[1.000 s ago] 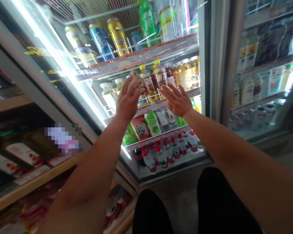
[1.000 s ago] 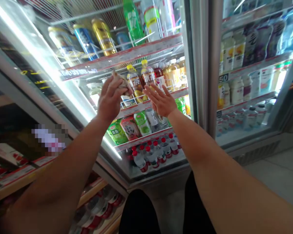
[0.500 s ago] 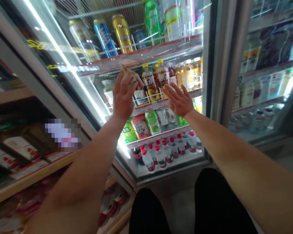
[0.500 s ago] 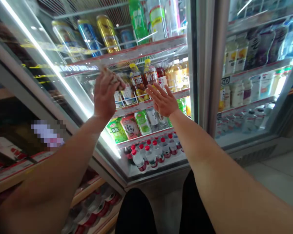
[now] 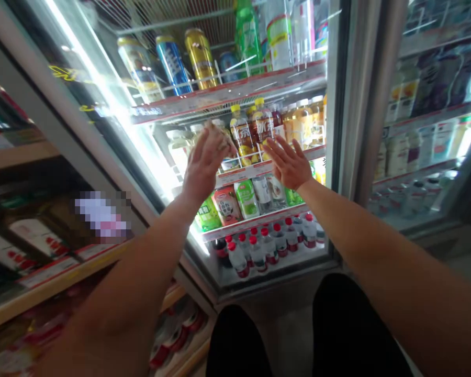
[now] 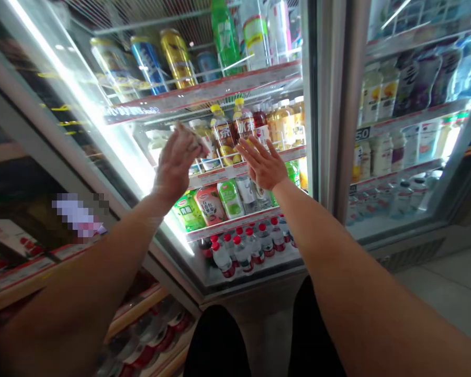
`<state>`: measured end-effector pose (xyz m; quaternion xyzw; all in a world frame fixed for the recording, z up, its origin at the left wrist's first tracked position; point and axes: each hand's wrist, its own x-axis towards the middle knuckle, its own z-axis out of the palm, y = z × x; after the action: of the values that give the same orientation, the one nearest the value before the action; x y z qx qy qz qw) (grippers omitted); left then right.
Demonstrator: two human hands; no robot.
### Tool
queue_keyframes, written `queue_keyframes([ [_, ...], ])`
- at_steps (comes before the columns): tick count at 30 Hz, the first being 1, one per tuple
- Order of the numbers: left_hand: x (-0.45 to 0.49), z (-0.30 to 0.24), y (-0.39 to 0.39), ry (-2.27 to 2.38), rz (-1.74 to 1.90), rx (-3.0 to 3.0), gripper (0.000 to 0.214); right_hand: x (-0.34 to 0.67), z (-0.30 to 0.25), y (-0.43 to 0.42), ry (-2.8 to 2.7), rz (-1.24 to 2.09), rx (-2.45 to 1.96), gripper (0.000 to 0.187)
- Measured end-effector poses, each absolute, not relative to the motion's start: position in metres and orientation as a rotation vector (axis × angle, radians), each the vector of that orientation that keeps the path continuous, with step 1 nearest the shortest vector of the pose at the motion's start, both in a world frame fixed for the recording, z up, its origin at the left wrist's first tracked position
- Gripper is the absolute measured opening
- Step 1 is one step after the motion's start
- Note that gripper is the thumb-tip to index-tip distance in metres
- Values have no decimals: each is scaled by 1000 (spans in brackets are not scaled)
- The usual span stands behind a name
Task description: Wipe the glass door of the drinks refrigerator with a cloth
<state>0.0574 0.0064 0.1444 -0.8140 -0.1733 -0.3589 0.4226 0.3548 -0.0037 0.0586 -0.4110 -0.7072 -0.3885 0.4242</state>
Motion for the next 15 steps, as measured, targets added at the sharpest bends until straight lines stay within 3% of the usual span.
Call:
queue_keyframes([
  [4, 59, 130, -6, -349, -661, -2165, 38, 356, 58, -3, -1783, -954, -1026, 63],
  [11, 56, 165, 9, -541, -1070, -1938, 37, 358, 57, 0, -1778, -967, -1013, 59],
  [15, 56, 127, -2, -357, -780, -2122, 37, 357, 58, -2, -1782, -946, -1008, 60],
])
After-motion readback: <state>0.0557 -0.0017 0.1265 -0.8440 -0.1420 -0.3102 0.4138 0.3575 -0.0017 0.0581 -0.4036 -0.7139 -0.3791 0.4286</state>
